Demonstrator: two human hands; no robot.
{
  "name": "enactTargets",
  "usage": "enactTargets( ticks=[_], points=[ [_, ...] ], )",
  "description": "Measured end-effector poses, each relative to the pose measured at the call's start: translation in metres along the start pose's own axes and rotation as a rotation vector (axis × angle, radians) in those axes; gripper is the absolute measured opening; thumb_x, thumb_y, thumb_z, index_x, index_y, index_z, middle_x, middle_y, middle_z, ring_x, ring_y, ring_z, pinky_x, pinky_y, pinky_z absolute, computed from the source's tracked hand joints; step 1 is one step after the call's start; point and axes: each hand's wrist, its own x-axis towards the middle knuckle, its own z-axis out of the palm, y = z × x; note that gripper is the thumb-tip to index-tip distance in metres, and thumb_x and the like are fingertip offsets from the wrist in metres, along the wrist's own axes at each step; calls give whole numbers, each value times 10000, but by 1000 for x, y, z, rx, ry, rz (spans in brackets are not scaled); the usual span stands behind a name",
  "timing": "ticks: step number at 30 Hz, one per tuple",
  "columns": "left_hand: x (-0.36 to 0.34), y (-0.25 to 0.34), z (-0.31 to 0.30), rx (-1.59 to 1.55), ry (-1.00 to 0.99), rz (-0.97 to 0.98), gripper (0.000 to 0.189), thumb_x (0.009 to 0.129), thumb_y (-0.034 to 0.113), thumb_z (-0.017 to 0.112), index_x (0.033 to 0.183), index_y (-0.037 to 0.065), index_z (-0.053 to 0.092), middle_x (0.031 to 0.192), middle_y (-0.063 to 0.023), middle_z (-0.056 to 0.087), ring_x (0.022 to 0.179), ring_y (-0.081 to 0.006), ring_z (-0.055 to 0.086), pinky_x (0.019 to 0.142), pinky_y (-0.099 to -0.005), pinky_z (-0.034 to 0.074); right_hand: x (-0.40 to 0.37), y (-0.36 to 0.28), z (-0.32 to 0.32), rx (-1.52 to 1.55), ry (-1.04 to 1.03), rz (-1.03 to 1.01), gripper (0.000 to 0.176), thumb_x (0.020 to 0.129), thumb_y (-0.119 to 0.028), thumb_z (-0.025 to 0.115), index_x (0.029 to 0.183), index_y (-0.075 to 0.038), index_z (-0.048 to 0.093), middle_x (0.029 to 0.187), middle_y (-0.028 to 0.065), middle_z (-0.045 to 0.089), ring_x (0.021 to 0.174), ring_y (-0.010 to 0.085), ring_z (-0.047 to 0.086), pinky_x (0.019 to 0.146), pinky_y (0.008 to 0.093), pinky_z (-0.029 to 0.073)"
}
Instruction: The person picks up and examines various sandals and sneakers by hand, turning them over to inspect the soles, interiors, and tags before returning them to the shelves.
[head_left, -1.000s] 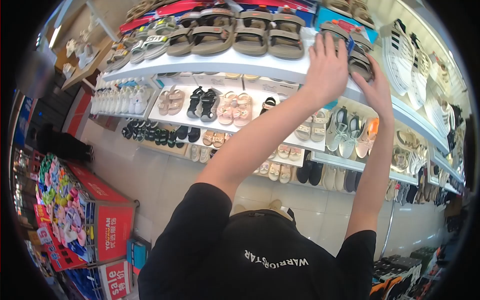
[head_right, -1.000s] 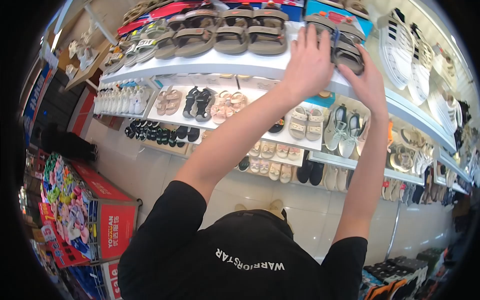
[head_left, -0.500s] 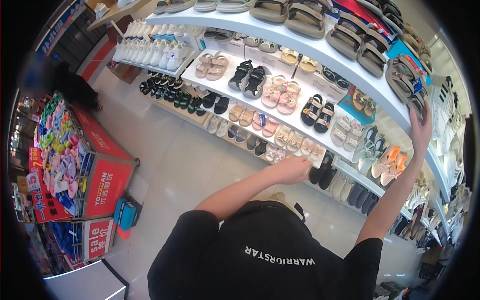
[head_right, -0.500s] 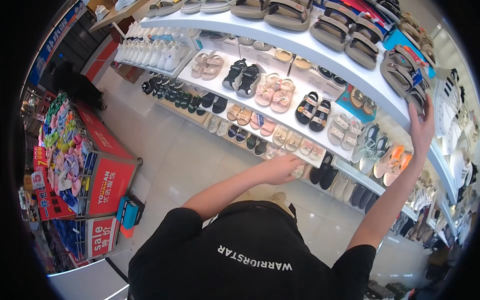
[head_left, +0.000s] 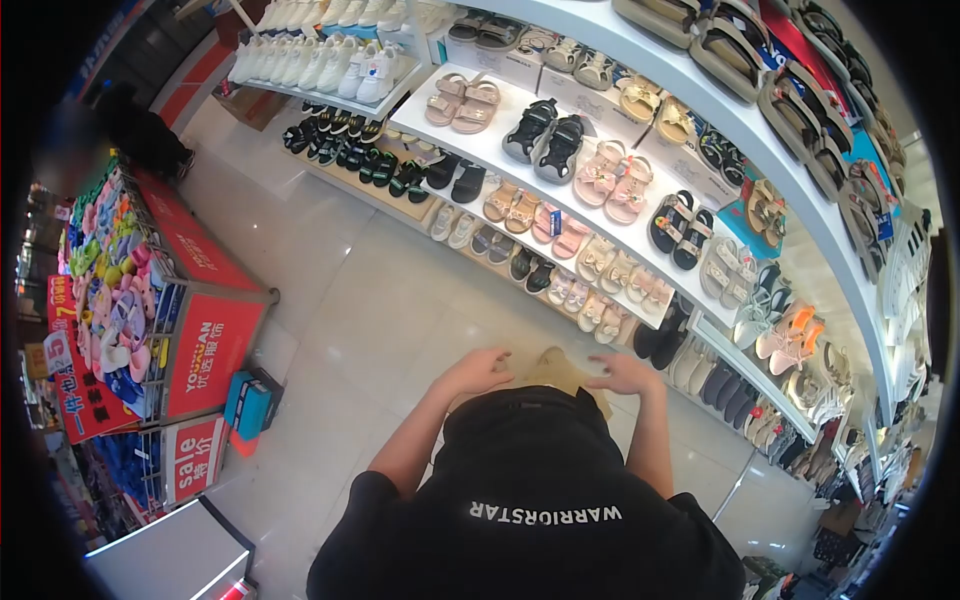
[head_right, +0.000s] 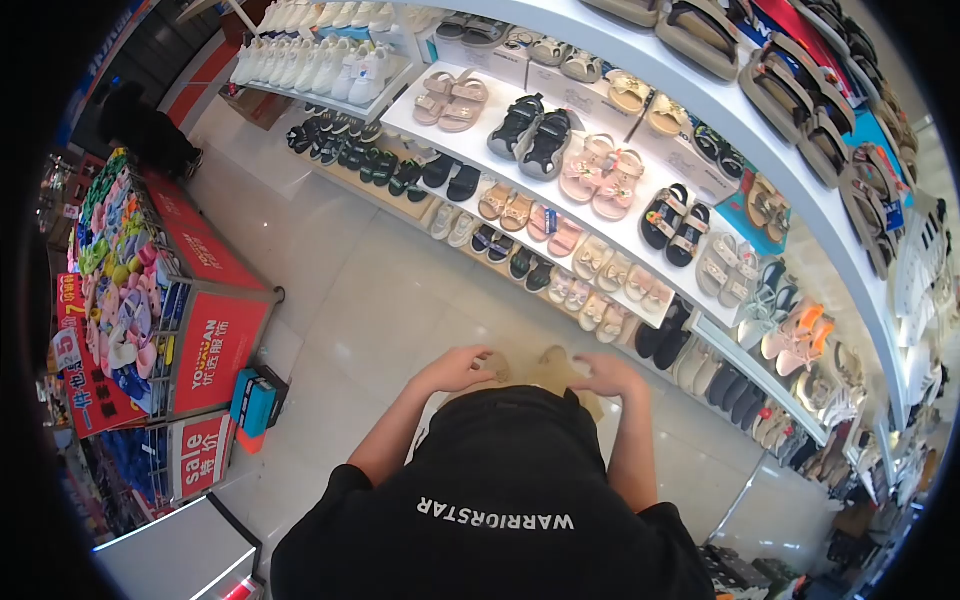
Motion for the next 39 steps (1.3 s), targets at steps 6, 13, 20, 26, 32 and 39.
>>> enactTargets(
  ticks=[6,13,20,26,32,39],
  points=[
    [18,25,-49,-22,-8,20,602,877,337,714,1336,-20,559,1190,-253,671,1118,-381,650,957,-423,515,56,-64,-29,124,14,80,628,864,-402,734,1297,31,594,1182,241,685,1076,340,681,925,411,529],
    [40,24,-118,32,130,117,583,874,306,730,1325,-22,561,1208,-254,662,1097,-371,666,940,-421,527,191,-116,-106,108,187,-105,472,860,-292,742,1192,30,647,1042,212,727,944,320,721,824,396,561],
    [18,13,-220,-202,273,47,558,912,274,711,1350,-25,536,1287,-231,633,1101,-336,679,927,-400,540,382,-226,-156,8,436,-345,518,859,-299,743,1270,-18,599,1175,240,663,1130,370,637,951,450,506],
    [2,-11,-260,-429,313,9,494,963,181,653,1390,-18,507,1335,-203,606,1174,-297,643,989,-383,515,477,-281,-146,-392,613,-95,646,867,-399,730,1373,-62,511,1374,328,486,1301,470,470,1061,553,377],
    [4,-50,-315,-494,161,23,485,987,145,616,1416,-30,472,1384,-197,565,1227,-290,608,1023,-374,488,522,-275,-128,-424,715,10,612,863,-489,710,1299,-89,556,1239,306,553,1163,445,567,1014,561,379],
    [-21,-113,-434,-441,-46,76,477,986,124,607,1424,-7,471,1356,-161,596,1216,-256,609,997,-360,496,518,-290,-114,-383,801,91,525,855,-487,714,1177,-78,646,1111,269,616,1039,416,630,940,519,453]
  ],
)
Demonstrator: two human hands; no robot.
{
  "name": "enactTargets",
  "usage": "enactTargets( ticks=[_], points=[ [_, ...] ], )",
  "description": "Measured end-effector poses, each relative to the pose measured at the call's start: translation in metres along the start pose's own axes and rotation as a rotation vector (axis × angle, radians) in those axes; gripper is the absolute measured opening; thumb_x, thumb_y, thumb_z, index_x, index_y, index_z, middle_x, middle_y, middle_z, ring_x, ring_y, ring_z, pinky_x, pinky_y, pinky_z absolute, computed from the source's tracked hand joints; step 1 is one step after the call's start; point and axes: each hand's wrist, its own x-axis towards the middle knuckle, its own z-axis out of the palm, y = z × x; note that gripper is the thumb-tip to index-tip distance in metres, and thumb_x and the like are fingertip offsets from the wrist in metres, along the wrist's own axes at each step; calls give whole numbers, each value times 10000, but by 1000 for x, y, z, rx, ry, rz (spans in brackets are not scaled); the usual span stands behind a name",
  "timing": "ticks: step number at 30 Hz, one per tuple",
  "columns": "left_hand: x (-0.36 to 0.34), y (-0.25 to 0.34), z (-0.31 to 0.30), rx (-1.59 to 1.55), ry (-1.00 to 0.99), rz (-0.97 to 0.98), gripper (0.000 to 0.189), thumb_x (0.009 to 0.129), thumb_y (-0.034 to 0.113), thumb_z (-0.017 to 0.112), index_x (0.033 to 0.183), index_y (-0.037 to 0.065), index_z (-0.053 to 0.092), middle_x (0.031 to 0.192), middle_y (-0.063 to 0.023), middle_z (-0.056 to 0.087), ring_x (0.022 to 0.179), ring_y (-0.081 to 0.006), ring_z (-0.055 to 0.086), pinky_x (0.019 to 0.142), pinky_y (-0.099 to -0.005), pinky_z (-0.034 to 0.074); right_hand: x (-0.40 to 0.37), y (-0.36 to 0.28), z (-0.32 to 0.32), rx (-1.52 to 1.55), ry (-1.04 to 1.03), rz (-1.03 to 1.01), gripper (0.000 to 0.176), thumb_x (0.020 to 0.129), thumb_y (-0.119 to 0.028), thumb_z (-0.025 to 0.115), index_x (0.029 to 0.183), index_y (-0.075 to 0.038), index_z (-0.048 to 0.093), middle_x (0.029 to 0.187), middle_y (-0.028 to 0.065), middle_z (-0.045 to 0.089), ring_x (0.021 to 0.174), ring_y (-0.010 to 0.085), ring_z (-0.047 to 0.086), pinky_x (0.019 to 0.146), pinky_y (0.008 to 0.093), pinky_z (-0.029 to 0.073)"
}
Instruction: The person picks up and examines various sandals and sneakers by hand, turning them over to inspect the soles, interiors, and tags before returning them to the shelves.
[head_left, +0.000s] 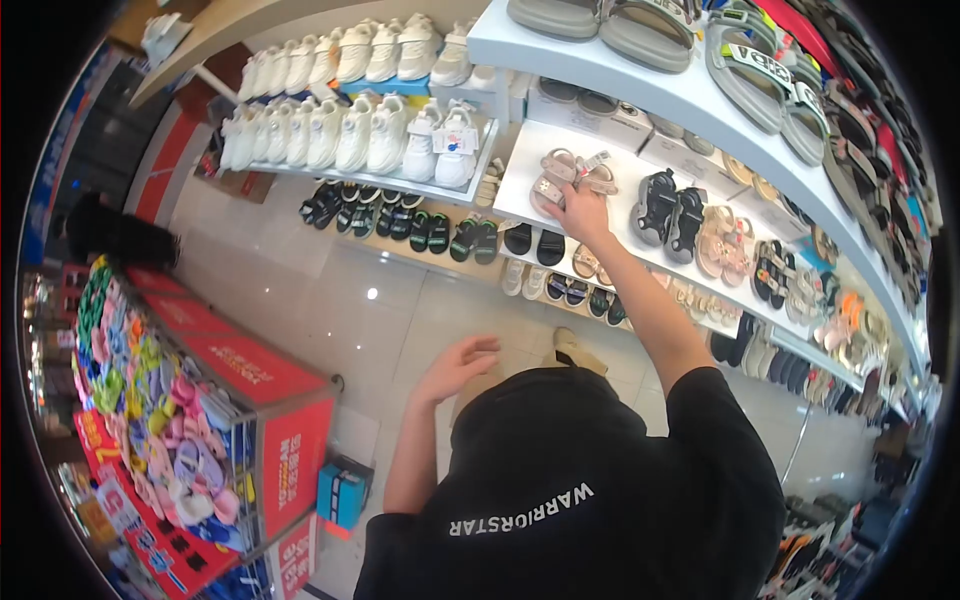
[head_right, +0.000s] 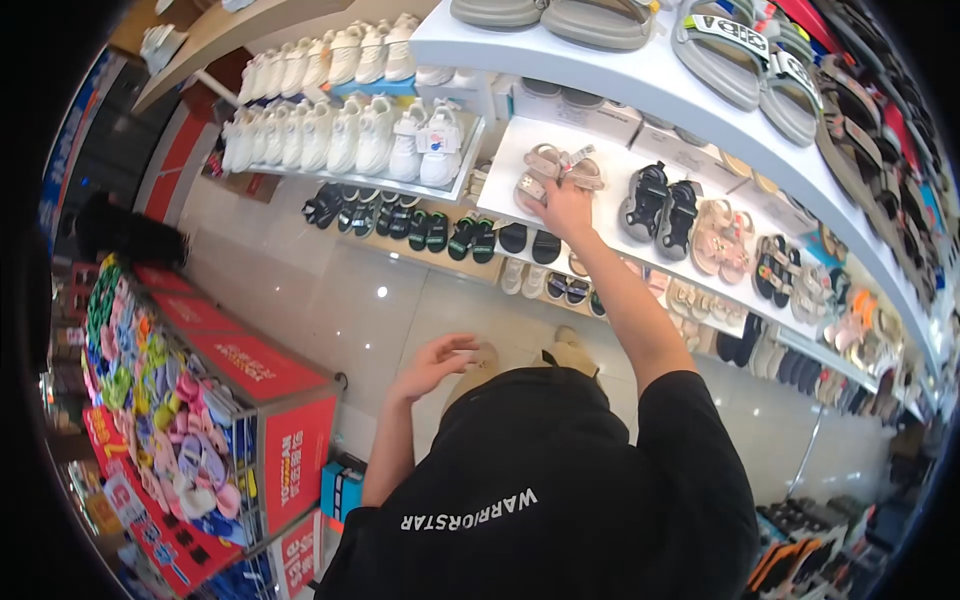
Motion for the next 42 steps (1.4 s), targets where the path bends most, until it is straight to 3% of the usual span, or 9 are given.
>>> enactTargets(
  ticks=[6,14,16,17,19,24,32,41,42],
  points=[
    [-14,7,-76,-71,67,-64,420,1022,176,566,1401,9,495,1322,-143,617,1139,-220,638,932,-345,514,-30,-16,14,19,54,93,428,831,-420,727,1077,-73,681,1032,205,659,927,391,665,854,485,509],
    [10,20,-62,-73,-63,-16,482,1015,149,570,1449,-7,429,1366,-168,571,1192,-242,601,927,-340,512,-98,-51,-24,354,9,226,431,851,-374,675,1141,-56,704,1017,162,734,820,386,711,782,460,568],
    [21,25,-54,58,49,144,554,994,150,598,1480,-1,378,1424,-177,515,1252,-262,556,965,-367,493,-119,-74,-36,1660,32,588,489,949,-436,539,1254,-70,648,1184,143,701,1039,361,691,897,505,559],
    [26,27,-50,180,165,307,632,974,150,626,1512,6,328,1481,-186,459,1313,-282,511,1002,-393,474,-130,-88,-44,1664,34,601,489,949,-436,539,1254,-70,648,1184,143,701,1039,361,691,897,505,559],
    [24,61,-39,208,187,420,640,978,141,606,1523,6,299,1487,-187,440,1342,-286,476,1049,-413,435,-149,-117,-70,2553,134,431,589,982,-510,478,1421,-121,519,1383,100,597,1229,311,611,1022,504,518],
    [21,109,-21,265,43,633,643,924,102,650,1480,-20,350,1408,-195,526,1303,-269,521,1065,-381,421,-183,-142,-61,2795,17,317,637,997,-554,416,1459,-118,466,1463,133,516,1305,332,546,1079,523,473],
    [16,103,-13,140,61,478,496,922,52,662,1366,-52,467,1240,-141,627,1172,-210,600,1011,-334,455,-206,-149,-43,2937,-87,403,615,1010,-528,409,1450,-104,480,1444,143,534,1285,344,563,1071,517,483],
    [5,85,-33,-61,81,530,531,950,45,630,1428,-50,419,1326,-153,585,1235,-216,563,1040,-343,435,-194,-159,-60,2693,-215,431,586,1035,-478,390,1470,-91,451,1429,147,549,1257,310,592,1065,471,501],
    [6,81,-36,-70,70,577,567,961,55,622,1463,-48,379,1378,-159,553,1277,-224,539,1060,-348,421,-191,-161,-70,2569,-187,554,531,1006,-439,465,1388,-75,529,1346,145,607,1175,287,637,986,448,539]
  ],
)
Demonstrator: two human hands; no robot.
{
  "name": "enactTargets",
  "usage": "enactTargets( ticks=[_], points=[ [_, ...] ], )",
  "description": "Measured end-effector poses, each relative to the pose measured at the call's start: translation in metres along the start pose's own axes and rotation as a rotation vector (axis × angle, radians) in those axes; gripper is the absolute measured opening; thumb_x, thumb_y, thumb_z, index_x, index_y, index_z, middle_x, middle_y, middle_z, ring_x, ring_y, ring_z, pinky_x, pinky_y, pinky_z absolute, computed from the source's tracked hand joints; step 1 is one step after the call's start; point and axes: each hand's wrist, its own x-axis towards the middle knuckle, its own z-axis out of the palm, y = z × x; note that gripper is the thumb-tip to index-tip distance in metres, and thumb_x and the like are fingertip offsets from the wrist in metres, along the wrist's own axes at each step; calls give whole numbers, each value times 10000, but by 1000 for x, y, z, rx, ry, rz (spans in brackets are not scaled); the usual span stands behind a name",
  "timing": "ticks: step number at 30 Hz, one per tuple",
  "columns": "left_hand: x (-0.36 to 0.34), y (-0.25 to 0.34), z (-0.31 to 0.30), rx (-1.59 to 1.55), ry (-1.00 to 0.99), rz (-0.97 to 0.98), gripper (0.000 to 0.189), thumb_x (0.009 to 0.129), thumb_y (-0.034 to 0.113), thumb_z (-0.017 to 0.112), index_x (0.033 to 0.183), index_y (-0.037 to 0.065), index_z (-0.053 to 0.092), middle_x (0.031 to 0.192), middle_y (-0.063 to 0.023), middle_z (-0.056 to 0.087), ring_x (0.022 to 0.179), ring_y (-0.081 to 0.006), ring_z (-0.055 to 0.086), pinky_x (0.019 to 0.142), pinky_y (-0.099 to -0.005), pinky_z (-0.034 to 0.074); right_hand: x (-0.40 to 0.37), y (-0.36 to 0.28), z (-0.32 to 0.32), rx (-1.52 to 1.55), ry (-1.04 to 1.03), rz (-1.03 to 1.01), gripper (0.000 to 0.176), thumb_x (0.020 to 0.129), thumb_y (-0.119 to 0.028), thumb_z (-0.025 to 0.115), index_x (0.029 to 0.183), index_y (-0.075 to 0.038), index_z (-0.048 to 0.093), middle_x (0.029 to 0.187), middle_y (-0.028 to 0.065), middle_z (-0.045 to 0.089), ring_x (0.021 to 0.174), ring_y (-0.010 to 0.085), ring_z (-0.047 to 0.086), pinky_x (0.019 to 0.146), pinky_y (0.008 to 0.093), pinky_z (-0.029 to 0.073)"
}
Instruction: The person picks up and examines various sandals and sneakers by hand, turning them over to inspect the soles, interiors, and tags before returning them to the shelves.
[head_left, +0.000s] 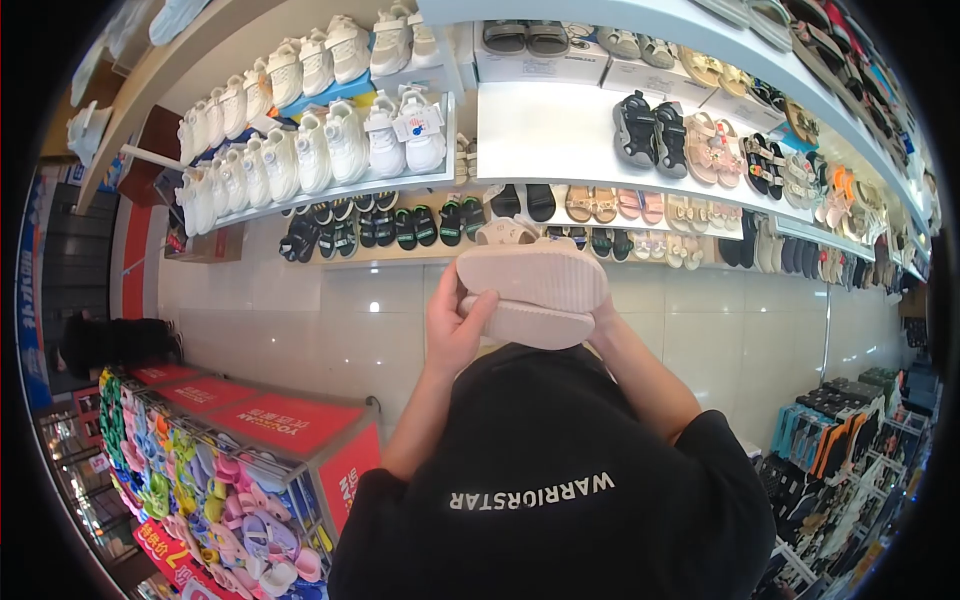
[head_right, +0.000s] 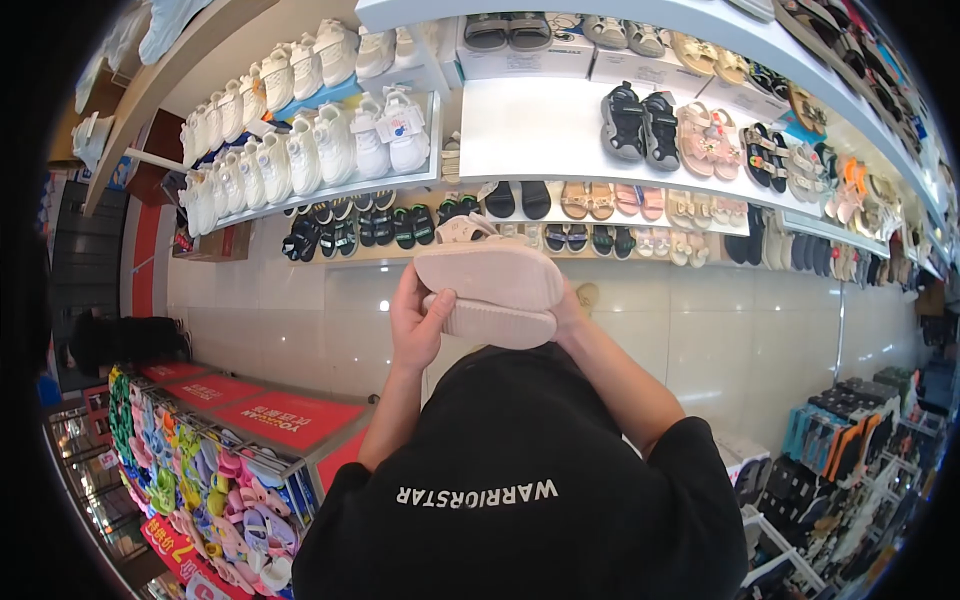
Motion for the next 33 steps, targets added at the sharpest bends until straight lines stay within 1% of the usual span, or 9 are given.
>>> enactTargets(
  ticks=[2,4,5,8,23,25,28,30,33],
  points=[
    [1,-7,0,7,67,5,594,984,106,600,1493,-41,331,1432,-161,505,1323,-238,501,1082,-361,408,-3,-13,24,-97,112,-2,478,978,-400,539,1306,-59,606,1263,144,664,1094,264,683,908,426,577],
    [-3,-14,-1,11,131,8,625,1006,157,578,1523,-33,282,1486,-163,458,1368,-251,464,1104,-374,394,-5,-34,55,-1537,-76,-188,312,822,-292,696,988,-29,707,988,128,731,841,245,725,699,398,578],
    [-5,-17,-4,-307,52,-69,665,1019,250,562,1538,-22,249,1514,-163,424,1395,-264,432,1120,-391,385,-2,-27,74,-1673,-79,-554,241,646,-216,754,769,-26,673,773,116,680,644,271,671,573,398,526],
    [-18,-27,-9,-764,-179,-167,750,1024,475,514,1538,-5,254,1509,-168,425,1387,-283,447,1128,-425,402,3,-16,85,-1947,-157,-806,275,604,-221,752,796,-38,678,756,118,650,652,300,653,595,396,534],
    [-21,-39,-15,-895,-116,-230,579,1063,366,449,1484,-13,328,1421,-185,504,1294,-299,539,1078,-448,457,13,9,89,-2059,-134,-964,304,612,-245,774,836,-60,683,819,85,667,727,289,661,672,402,549],
    [-13,-43,-15,-763,49,-354,526,1097,373,327,1486,19,352,1438,-177,496,1309,-300,528,1084,-459,457,22,13,71,-2082,-75,-963,307,624,-250,771,844,-57,681,825,93,668,736,292,663,684,405,550],
    [8,-39,-15,-494,126,-657,472,1103,293,346,1457,-19,370,1432,-195,489,1317,-294,518,1085,-455,462,42,27,12,-2102,87,-687,313,679,-291,744,845,-33,679,845,133,678,767,320,673,713,423,554],
    [6,-58,-17,-530,65,-675,451,1100,265,356,1439,-32,382,1429,-200,485,1315,-295,518,1089,-456,463,52,36,-15,-2044,244,-316,348,730,-329,704,855,-5,678,864,176,687,803,355,681,728,457,553],
    [0,-70,-15,-635,2,-701,438,1091,243,375,1428,-37,384,1430,-200,477,1310,-306,519,1105,-465,454,43,32,-12,-2097,273,-210,367,749,-338,682,862,10,681,878,202,694,822,374,683,746,477,552]
  ],
)
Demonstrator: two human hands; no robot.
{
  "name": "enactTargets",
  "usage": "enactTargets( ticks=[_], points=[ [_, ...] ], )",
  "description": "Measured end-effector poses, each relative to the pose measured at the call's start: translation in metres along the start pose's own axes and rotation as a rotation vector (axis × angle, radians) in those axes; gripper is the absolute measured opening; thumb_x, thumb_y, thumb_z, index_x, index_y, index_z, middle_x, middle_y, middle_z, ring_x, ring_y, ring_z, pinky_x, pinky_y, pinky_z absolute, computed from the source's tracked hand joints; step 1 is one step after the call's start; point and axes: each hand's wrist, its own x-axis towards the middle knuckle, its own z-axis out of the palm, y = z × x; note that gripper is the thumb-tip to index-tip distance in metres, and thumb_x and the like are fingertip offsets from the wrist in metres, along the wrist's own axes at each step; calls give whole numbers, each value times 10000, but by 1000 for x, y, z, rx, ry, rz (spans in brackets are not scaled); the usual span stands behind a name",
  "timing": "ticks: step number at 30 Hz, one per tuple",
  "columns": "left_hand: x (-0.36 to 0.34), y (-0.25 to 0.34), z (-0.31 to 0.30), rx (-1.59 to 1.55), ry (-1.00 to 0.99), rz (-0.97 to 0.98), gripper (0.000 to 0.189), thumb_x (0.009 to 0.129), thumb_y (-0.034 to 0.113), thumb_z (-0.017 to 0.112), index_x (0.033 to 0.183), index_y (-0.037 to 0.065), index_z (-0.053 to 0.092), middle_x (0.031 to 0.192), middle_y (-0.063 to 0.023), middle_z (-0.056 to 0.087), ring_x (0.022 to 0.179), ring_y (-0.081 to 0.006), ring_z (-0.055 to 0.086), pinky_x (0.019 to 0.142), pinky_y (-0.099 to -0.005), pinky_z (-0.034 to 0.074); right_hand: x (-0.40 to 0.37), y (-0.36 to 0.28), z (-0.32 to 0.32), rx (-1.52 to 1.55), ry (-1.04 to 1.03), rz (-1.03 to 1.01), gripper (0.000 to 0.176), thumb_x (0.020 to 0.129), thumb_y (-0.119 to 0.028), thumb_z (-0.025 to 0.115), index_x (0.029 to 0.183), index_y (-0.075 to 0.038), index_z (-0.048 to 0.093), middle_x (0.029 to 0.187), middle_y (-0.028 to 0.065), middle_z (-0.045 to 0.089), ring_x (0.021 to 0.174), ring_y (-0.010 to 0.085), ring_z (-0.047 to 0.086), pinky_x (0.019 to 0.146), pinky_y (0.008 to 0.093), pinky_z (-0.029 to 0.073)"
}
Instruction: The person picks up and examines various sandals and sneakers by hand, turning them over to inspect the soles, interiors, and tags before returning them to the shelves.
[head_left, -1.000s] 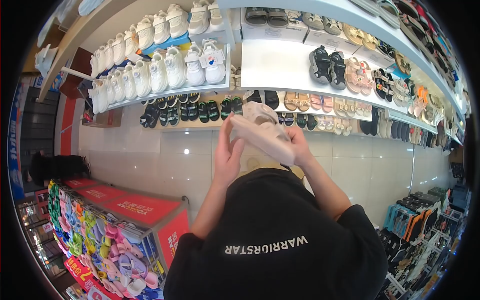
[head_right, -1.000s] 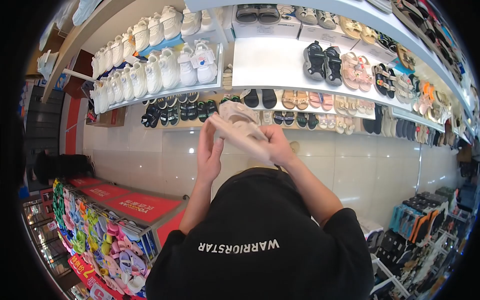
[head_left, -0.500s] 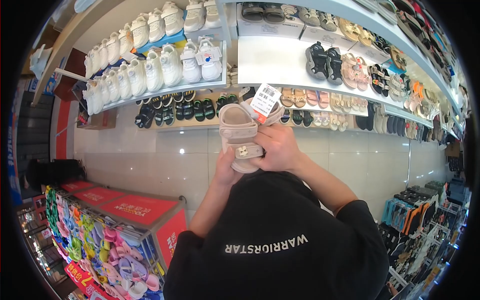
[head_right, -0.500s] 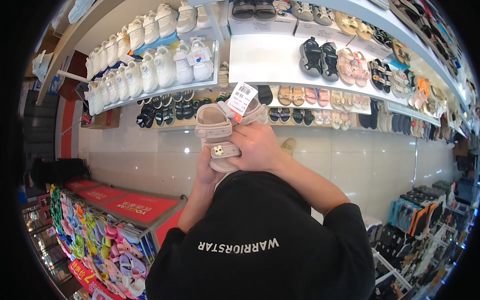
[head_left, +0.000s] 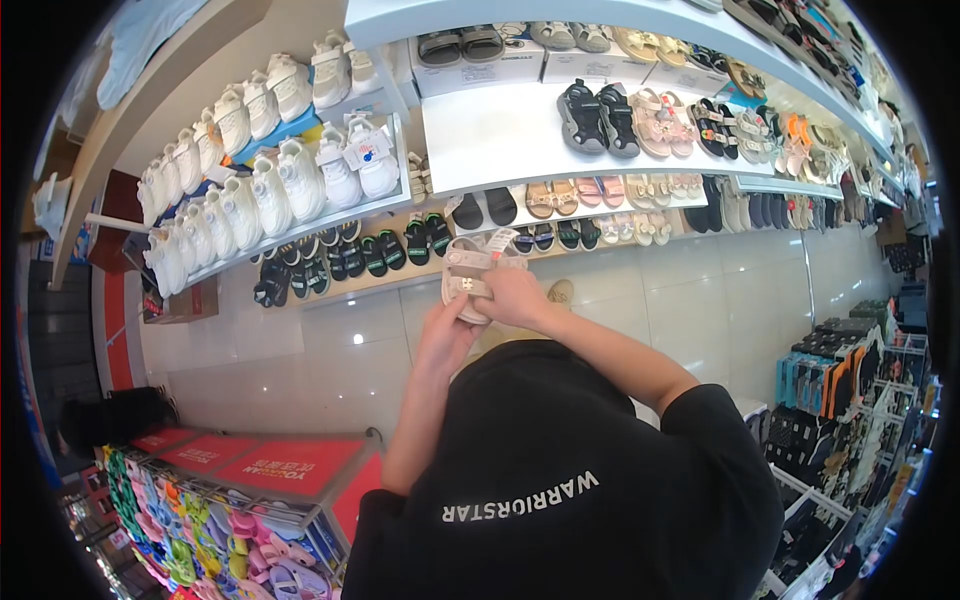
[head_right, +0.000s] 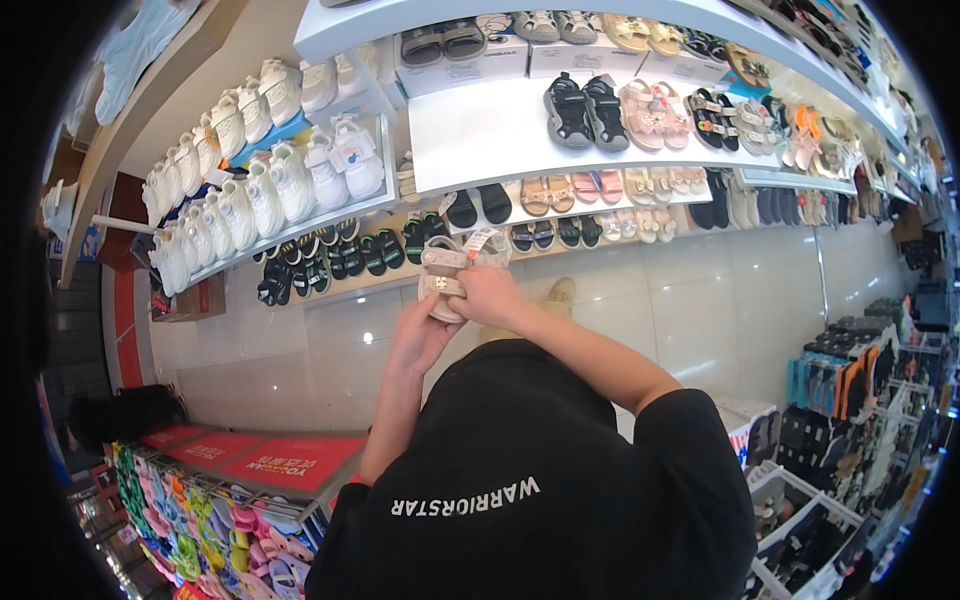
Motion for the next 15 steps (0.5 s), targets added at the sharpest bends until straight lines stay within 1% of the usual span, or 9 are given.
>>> enactTargets(
  ticks=[2,4,6,7,8,10,11,13,15],
  points=[
    [1,-4,1,-62,-29,-26,446,1086,249,384,1435,-29,375,1435,-196,473,1307,-317,521,1117,-473,444,8,3,-9,-31,28,-30,364,746,-335,684,861,10,683,875,203,694,817,374,683,749,479,552],
    [11,2,10,-171,-129,22,510,1067,310,423,1456,-11,345,1445,-200,465,1321,-337,503,1144,-490,410,26,7,-23,-66,62,-59,361,743,-332,687,860,9,686,872,203,693,812,374,684,751,482,553],
    [32,9,7,-193,-179,41,537,1059,338,432,1463,-2,335,1455,-206,457,1338,-347,485,1155,-498,391,53,7,-39,-75,187,-144,341,727,-314,711,857,1,692,851,198,687,807,379,683,740,478,554],
    [43,17,12,-221,-222,70,564,1050,366,441,1471,8,325,1464,-212,450,1356,-356,468,1165,-507,372,69,10,-45,-110,250,-198,327,735,-298,718,875,-5,688,873,189,685,823,377,680,747,475,546],
    [53,23,19,-212,-203,99,570,1047,380,435,1448,-13,337,1465,-227,444,1384,-368,436,1175,-511,352,85,11,-52,-145,314,-251,313,743,-283,726,894,-11,685,894,180,683,839,374,677,754,473,538],
    [71,33,29,-223,-239,108,549,1051,372,432,1437,-12,358,1475,-219,444,1397,-365,424,1163,-515,361,121,19,-60,-332,362,-258,331,740,-295,756,924,-27,690,941,155,690,890,329,680,830,440,510],
    [78,35,34,-243,-264,124,529,1055,364,430,1426,-10,378,1485,-212,443,1410,-362,411,1150,-519,370,142,28,-60,-337,374,-247,331,740,-295,756,924,-27,690,941,155,690,890,329,680,830,440,510],
    [81,29,42,-229,-286,97,553,1054,376,432,1438,-16,357,1509,-226,410,1417,-372,399,1151,-521,368,178,57,-49,-402,445,-234,353,722,-317,767,948,-51,714,1005,173,695,952,322,677,955,479,439],
    [78,21,46,-218,-302,67,604,1054,399,435,1464,-28,315,1556,-255,343,1432,-392,375,1152,-524,363,193,92,-35,-460,453,-212,381,729,-341,768,975,-56,712,1009,173,691,974,324,668,956,495,431]
  ],
)
